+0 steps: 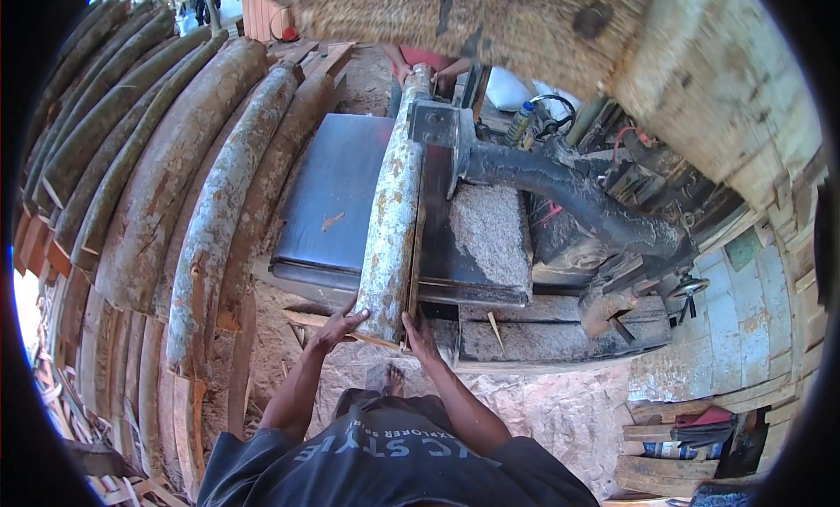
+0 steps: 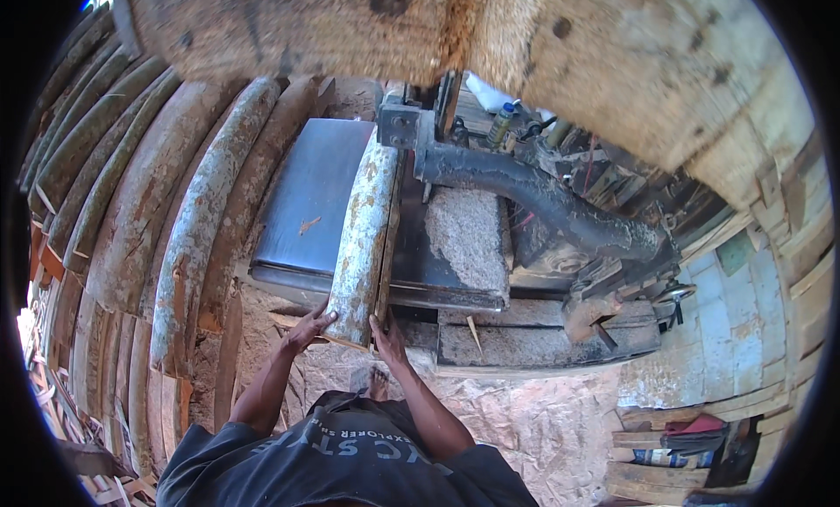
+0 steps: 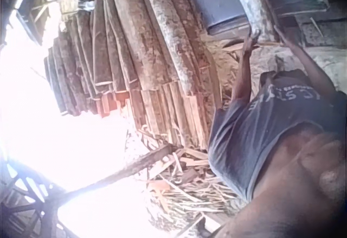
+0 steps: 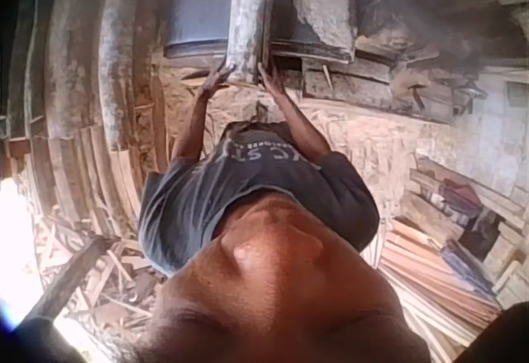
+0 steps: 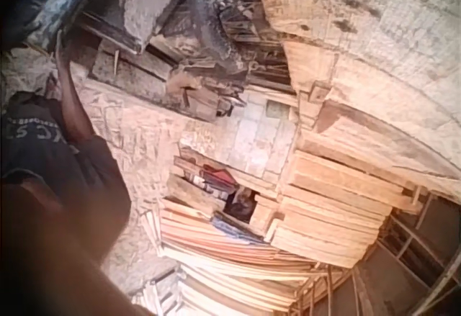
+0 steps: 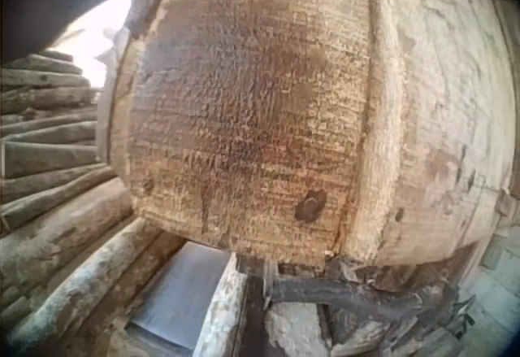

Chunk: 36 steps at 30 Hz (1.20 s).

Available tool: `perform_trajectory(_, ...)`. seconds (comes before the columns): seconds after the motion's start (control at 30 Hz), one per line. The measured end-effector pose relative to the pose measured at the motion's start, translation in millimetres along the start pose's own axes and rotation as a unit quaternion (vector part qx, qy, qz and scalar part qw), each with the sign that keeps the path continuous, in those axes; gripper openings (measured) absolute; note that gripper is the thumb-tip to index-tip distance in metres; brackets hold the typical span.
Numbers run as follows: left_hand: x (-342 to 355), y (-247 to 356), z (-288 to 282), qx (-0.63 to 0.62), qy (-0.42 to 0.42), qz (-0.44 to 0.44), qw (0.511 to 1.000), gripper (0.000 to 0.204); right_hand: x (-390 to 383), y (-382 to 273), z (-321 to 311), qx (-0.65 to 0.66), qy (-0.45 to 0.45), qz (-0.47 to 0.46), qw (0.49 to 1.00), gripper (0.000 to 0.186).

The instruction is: The person uses a woodworking machine to saw logs into planks, moving the logs through the blade and setting the finished pieces aside.

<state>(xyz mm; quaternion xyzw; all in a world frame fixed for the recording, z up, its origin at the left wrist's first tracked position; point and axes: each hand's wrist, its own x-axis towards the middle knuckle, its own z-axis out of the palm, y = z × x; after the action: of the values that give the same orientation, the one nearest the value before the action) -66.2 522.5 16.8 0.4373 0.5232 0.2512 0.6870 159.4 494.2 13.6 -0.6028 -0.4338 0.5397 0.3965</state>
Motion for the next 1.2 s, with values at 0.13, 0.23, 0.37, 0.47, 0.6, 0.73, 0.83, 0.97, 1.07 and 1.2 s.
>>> perform_trajectory(0.13, -44.2, -2.2, 18.2, -0.014, 0.013, -0.028, 0.999, 0.091, -35.1, 23.7, 1.5, -0.014, 0.010, -0.030, 0.999, 0.081)
perform_trajectory(0.23, -71.7, -25.3, 22.1, -0.030, 0.009, -0.048, 0.998, 0.091, -67.3, 36.9, 5.7, -0.020, 0.000, 0.003, 1.000, 0.087)
perform_trajectory(0.37, -116.1, -49.1, 33.2, -0.029, 0.028, -0.052, 0.998, 0.093, -115.6, 47.3, 10.8, 0.004, -0.033, 0.041, 0.999, 0.091)
perform_trajectory(0.47, -150.2, -59.1, 47.5, -0.032, 0.005, -0.050, 0.998, 0.094, -145.6, 73.6, 14.0, 0.020, -0.022, 0.053, 0.998, 0.092)
perform_trajectory(0.6, -189.7, -86.6, 57.0, -0.022, 0.015, -0.045, 0.999, 0.092, -198.1, 83.6, 17.8, 0.015, -0.013, 0.040, 0.999, 0.091)
perform_trajectory(0.73, -236.1, -105.2, 72.0, -0.021, 0.020, -0.029, 0.999, 0.090, -253.1, 81.3, 19.8, -0.022, -0.011, 0.049, 0.998, 0.088)
perform_trajectory(0.83, -261.3, -120.8, 81.3, -0.012, 0.020, -0.032, 0.999, 0.089, -284.3, 89.4, 19.8, -0.003, -0.017, 0.047, 0.999, 0.083)
perform_trajectory(0.97, -307.1, -134.0, 98.7, 0.002, 0.020, -0.029, 0.999, 0.088, -327.1, 105.8, 20.4, -0.054, -0.021, 0.046, 0.997, 0.085)
perform_trajectory(1.07, -330.6, -169.2, 99.3, -0.002, 0.021, -0.025, 0.999, 0.088, -353.0, 140.0, 28.5, -0.037, -0.004, 0.013, 0.999, 0.086)
perform_trajectory(1.2, -369.5, -194.3, 114.8, -0.003, 0.032, -0.014, 0.999, 0.087, -415.0, 115.6, 30.1, -0.004, -0.016, 0.044, 0.999, 0.087)
